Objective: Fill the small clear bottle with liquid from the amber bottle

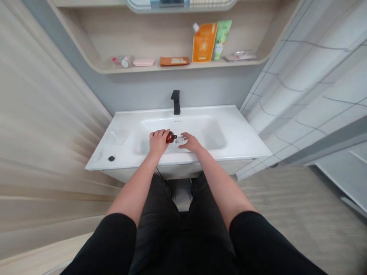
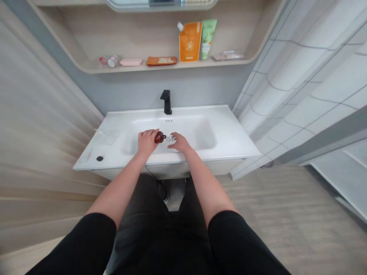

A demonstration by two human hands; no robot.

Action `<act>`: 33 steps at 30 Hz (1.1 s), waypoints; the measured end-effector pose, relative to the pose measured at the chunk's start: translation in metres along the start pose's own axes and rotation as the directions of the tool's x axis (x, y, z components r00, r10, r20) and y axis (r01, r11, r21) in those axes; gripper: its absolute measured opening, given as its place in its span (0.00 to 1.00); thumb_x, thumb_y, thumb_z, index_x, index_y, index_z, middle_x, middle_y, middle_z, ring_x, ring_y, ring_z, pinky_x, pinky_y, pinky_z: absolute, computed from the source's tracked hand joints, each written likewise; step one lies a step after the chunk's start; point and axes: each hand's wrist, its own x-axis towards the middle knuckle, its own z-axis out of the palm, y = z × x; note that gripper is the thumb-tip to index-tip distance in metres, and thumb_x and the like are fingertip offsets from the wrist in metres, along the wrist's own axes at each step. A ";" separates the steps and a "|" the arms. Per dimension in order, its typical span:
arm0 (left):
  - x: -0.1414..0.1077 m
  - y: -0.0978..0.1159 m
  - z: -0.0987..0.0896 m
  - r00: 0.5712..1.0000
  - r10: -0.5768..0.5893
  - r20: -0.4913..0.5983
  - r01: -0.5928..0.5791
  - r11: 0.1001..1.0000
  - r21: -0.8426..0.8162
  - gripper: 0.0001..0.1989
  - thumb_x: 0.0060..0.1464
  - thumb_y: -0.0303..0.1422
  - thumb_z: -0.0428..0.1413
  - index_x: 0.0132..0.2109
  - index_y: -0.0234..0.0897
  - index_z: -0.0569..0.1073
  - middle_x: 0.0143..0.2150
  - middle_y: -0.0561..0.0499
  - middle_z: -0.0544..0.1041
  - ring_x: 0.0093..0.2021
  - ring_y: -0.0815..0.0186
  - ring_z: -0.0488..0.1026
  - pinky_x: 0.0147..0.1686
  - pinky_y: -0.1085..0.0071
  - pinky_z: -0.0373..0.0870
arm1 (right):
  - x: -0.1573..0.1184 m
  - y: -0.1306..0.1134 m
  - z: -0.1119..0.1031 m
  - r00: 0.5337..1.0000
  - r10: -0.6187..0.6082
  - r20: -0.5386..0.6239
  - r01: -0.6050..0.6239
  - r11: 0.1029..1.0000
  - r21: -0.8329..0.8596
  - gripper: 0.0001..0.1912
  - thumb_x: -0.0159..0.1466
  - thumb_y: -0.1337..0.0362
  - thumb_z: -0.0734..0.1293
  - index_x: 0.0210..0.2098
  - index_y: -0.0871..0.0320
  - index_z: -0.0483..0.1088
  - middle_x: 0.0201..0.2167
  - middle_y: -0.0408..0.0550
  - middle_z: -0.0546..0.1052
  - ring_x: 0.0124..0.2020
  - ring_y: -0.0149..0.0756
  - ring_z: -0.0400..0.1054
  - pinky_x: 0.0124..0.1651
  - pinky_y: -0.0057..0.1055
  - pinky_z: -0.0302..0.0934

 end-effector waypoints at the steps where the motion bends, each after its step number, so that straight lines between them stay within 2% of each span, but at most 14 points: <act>1: 0.000 0.000 0.000 1.000 0.000 -0.001 0.000 1.000 -0.001 0.29 0.68 0.32 0.59 0.74 0.44 0.73 0.69 0.37 0.79 0.67 0.43 0.73 0.66 0.46 0.60 | 0.000 0.000 0.000 1.000 0.003 0.001 -0.003 1.000 -0.001 0.45 0.49 0.64 0.88 0.64 0.52 0.75 0.56 0.51 0.84 0.51 0.46 0.81 0.59 0.43 0.75; 33: -0.001 0.003 -0.005 1.000 -0.012 0.025 0.012 1.000 -0.011 0.30 0.68 0.32 0.56 0.75 0.46 0.72 0.70 0.37 0.79 0.68 0.42 0.72 0.68 0.44 0.59 | -0.002 -0.004 -0.002 0.999 0.034 0.009 -0.034 0.999 -0.016 0.44 0.48 0.64 0.88 0.62 0.51 0.75 0.54 0.50 0.84 0.50 0.45 0.80 0.60 0.44 0.75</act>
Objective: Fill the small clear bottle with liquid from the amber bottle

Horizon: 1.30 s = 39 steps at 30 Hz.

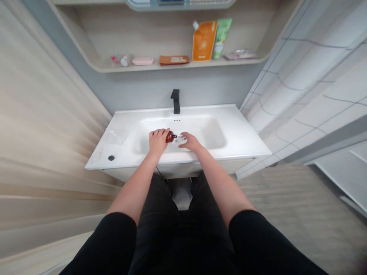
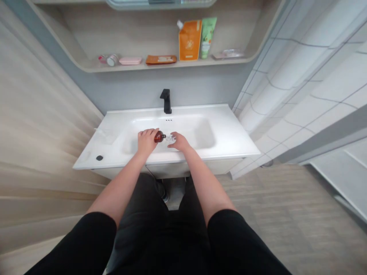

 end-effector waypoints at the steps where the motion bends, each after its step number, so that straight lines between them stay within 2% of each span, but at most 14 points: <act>1: 0.000 0.000 0.000 1.000 -0.001 0.002 0.001 1.000 0.001 0.30 0.68 0.32 0.57 0.75 0.46 0.72 0.70 0.37 0.79 0.68 0.42 0.72 0.68 0.44 0.59 | 0.000 0.000 0.000 1.000 0.000 0.001 0.000 1.000 0.000 0.44 0.48 0.64 0.88 0.62 0.52 0.75 0.54 0.50 0.84 0.50 0.45 0.80 0.60 0.44 0.75; 39: -0.001 0.001 -0.004 1.000 0.004 0.002 -0.004 1.000 -0.006 0.30 0.68 0.30 0.53 0.75 0.47 0.72 0.70 0.38 0.79 0.69 0.43 0.70 0.69 0.44 0.58 | 0.001 0.003 0.002 1.000 0.003 0.003 -0.003 1.000 0.009 0.44 0.48 0.64 0.88 0.63 0.51 0.75 0.57 0.50 0.84 0.52 0.47 0.81 0.61 0.46 0.75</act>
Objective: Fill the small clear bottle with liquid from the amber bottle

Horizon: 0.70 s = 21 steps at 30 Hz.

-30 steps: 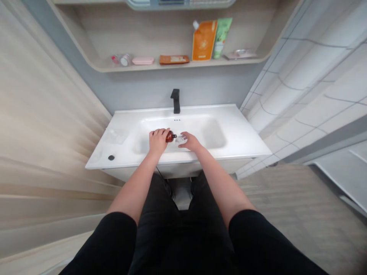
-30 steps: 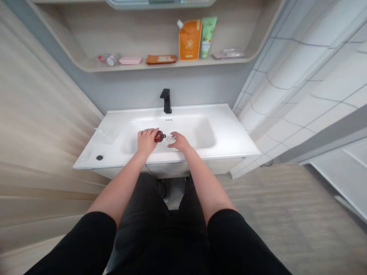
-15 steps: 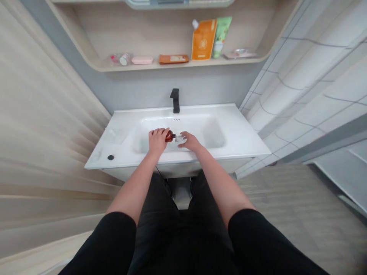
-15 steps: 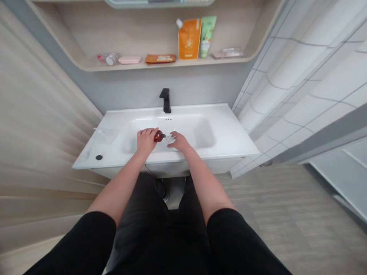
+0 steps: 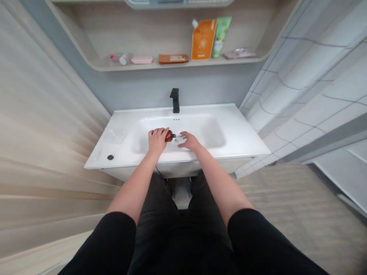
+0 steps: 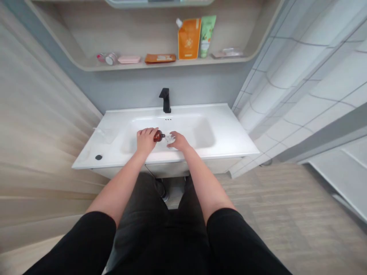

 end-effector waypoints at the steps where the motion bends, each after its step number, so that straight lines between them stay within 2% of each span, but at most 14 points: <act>1: 0.000 0.000 0.000 1.000 -0.001 -0.001 0.001 1.000 -0.003 0.30 0.68 0.30 0.53 0.75 0.47 0.73 0.70 0.38 0.79 0.69 0.42 0.70 0.69 0.43 0.58 | 0.000 0.000 0.000 1.000 -0.002 -0.002 0.002 1.000 0.000 0.44 0.48 0.64 0.88 0.63 0.50 0.76 0.57 0.50 0.84 0.52 0.47 0.81 0.61 0.46 0.75; 21: 0.000 -0.002 0.003 0.999 0.018 -0.036 -0.018 1.000 0.008 0.29 0.70 0.29 0.51 0.74 0.47 0.73 0.69 0.38 0.79 0.69 0.43 0.71 0.70 0.42 0.56 | -0.002 -0.004 -0.001 1.000 0.006 0.001 -0.006 1.000 -0.009 0.43 0.49 0.64 0.88 0.62 0.51 0.76 0.57 0.51 0.84 0.53 0.47 0.81 0.63 0.45 0.74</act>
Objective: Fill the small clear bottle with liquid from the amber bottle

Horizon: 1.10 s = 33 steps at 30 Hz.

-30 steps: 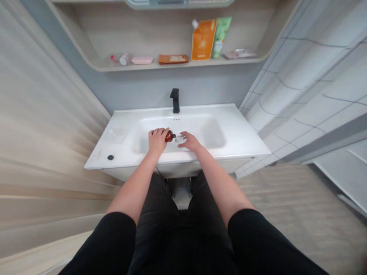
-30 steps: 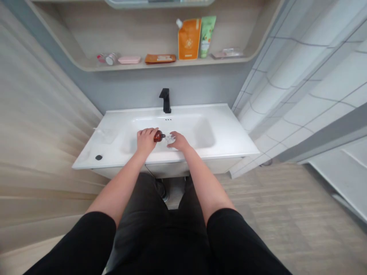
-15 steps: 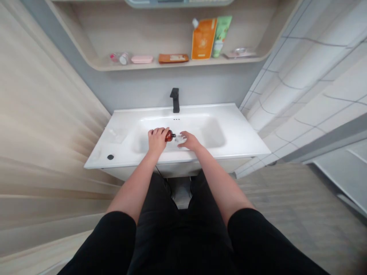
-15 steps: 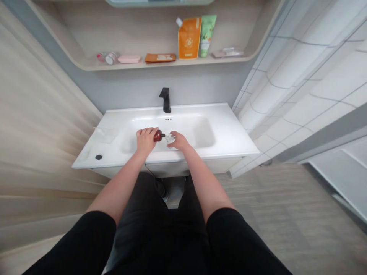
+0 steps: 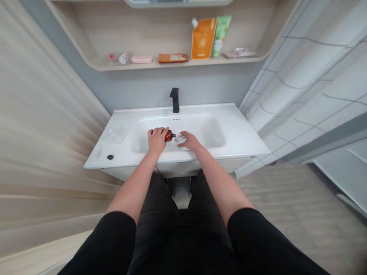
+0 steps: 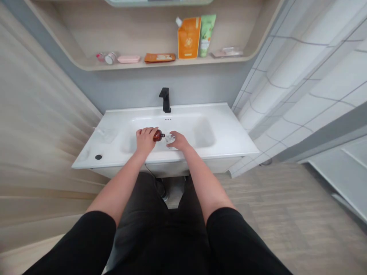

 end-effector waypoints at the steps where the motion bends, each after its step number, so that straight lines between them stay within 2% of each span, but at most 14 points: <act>1: 0.000 0.000 0.000 1.000 0.002 -0.003 -0.002 1.000 0.004 0.29 0.70 0.29 0.51 0.74 0.46 0.73 0.69 0.38 0.79 0.69 0.43 0.71 0.69 0.42 0.56 | 0.000 0.000 0.000 1.000 0.001 -0.002 -0.001 1.000 -0.001 0.43 0.49 0.64 0.88 0.62 0.51 0.76 0.57 0.50 0.84 0.53 0.47 0.81 0.63 0.45 0.74; 33: 0.000 0.000 0.001 1.000 0.020 -0.022 -0.020 1.000 -0.005 0.29 0.70 0.28 0.50 0.73 0.46 0.74 0.68 0.38 0.79 0.69 0.44 0.70 0.70 0.41 0.56 | 0.001 0.002 0.001 1.000 -0.014 -0.006 0.014 0.999 -0.052 0.42 0.49 0.64 0.87 0.61 0.52 0.76 0.57 0.51 0.84 0.56 0.49 0.80 0.65 0.45 0.71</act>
